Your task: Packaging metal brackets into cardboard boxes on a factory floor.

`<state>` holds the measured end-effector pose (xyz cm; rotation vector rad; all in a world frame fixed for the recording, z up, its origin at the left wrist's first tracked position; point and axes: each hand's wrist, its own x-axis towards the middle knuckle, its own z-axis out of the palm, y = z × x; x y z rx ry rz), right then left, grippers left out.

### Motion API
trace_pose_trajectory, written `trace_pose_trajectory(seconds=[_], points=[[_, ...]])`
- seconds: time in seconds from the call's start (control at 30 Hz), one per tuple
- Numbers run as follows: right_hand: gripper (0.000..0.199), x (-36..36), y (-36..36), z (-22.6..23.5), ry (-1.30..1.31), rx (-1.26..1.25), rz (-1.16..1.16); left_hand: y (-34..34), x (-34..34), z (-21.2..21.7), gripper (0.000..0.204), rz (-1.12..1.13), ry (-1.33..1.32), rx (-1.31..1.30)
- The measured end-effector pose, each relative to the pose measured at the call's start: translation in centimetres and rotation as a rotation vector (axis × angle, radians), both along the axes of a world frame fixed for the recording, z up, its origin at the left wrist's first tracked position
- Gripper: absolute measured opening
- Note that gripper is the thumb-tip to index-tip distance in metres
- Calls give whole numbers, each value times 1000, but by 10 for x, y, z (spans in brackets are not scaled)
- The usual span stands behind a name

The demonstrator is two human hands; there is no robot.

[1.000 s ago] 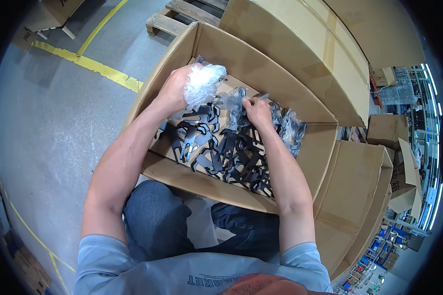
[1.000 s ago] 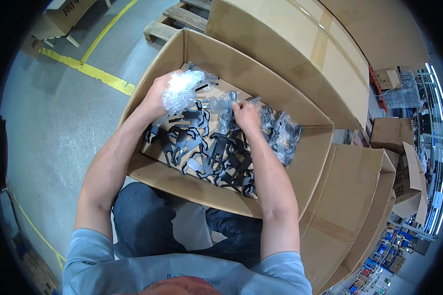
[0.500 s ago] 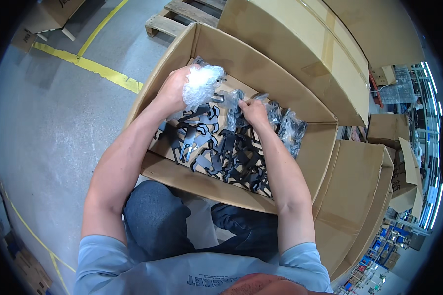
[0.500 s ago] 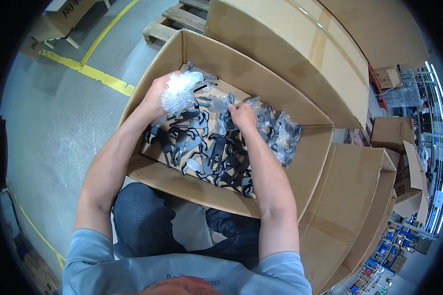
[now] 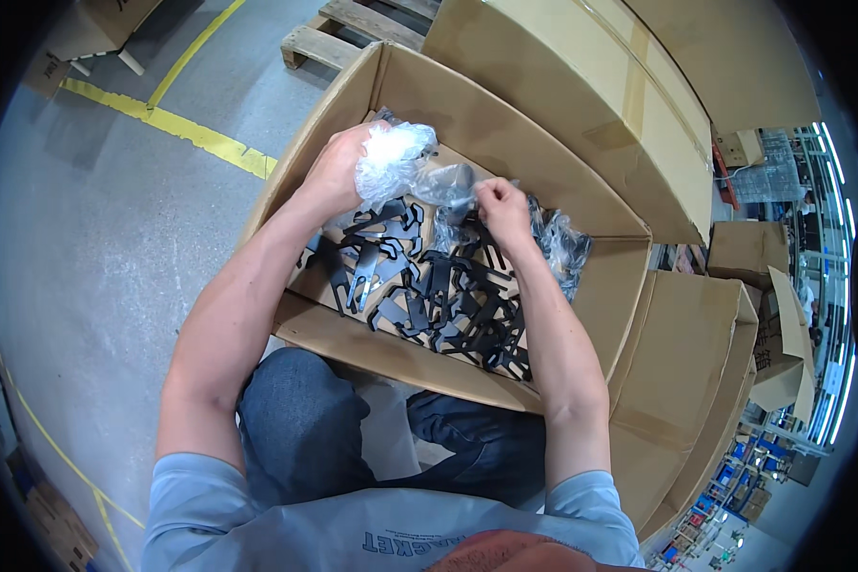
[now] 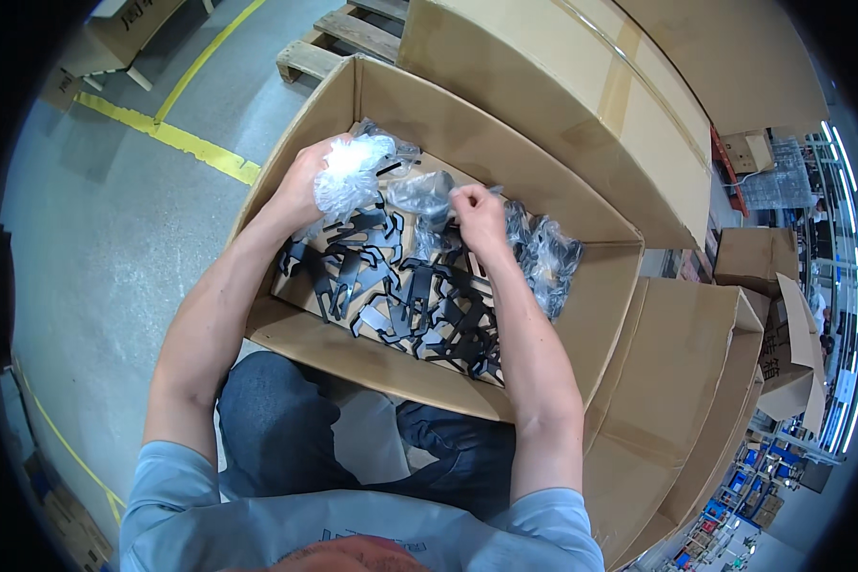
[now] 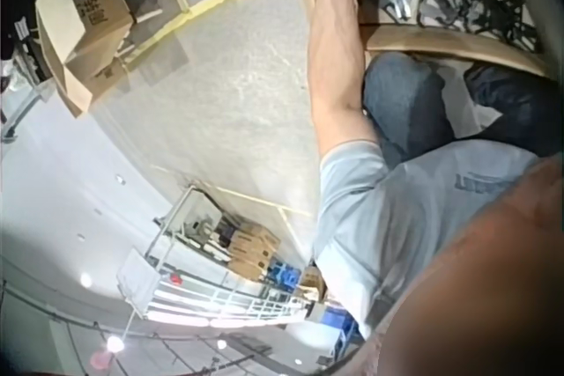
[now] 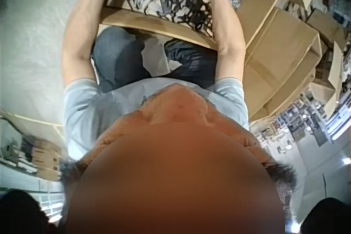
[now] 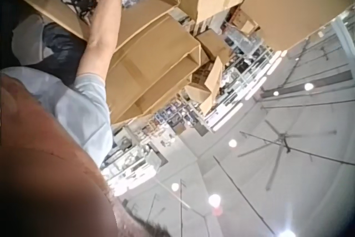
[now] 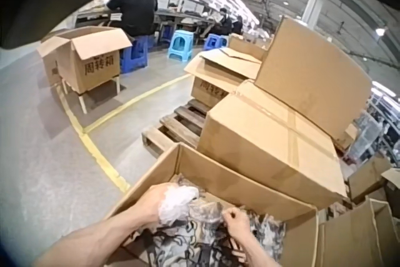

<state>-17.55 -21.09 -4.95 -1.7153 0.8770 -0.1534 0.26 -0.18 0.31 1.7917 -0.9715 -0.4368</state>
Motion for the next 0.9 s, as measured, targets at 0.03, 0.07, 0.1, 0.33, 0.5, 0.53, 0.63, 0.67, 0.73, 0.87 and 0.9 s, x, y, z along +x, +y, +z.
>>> trace_pose_trajectory(seconds=[0.03,0.07,0.1,0.33,0.5,0.53,0.63,0.67,0.73,0.87,0.9], points=[[17,1,-2,8,9,-103,28,0,0,0,19,0,5,1],[17,2,-4,16,17,-206,56,0,0,1,19,0,9,1],[17,3,-6,21,25,-308,85,0,-1,2,20,0,13,3],[17,10,-16,34,-35,-411,-14,2,-2,3,20,11,47,-10],[15,13,-13,38,5,-519,110,-1,-3,1,20,-17,136,-56],[15,17,-8,42,-71,-469,114,-3,-6,-1,20,-51,215,-144],[15,32,15,52,-230,-180,155,-9,-13,-5,21,-120,375,-321],[15,39,26,54,-237,9,188,-12,-16,-6,21,-122,462,-312],[15,50,48,64,-319,124,229,-13,-19,-7,21,-118,633,-288],[15,52,44,62,-238,209,145,-3,-6,5,19,9,478,-88],[16,49,37,59,-156,192,83,0,-2,10,18,70,359,3]])
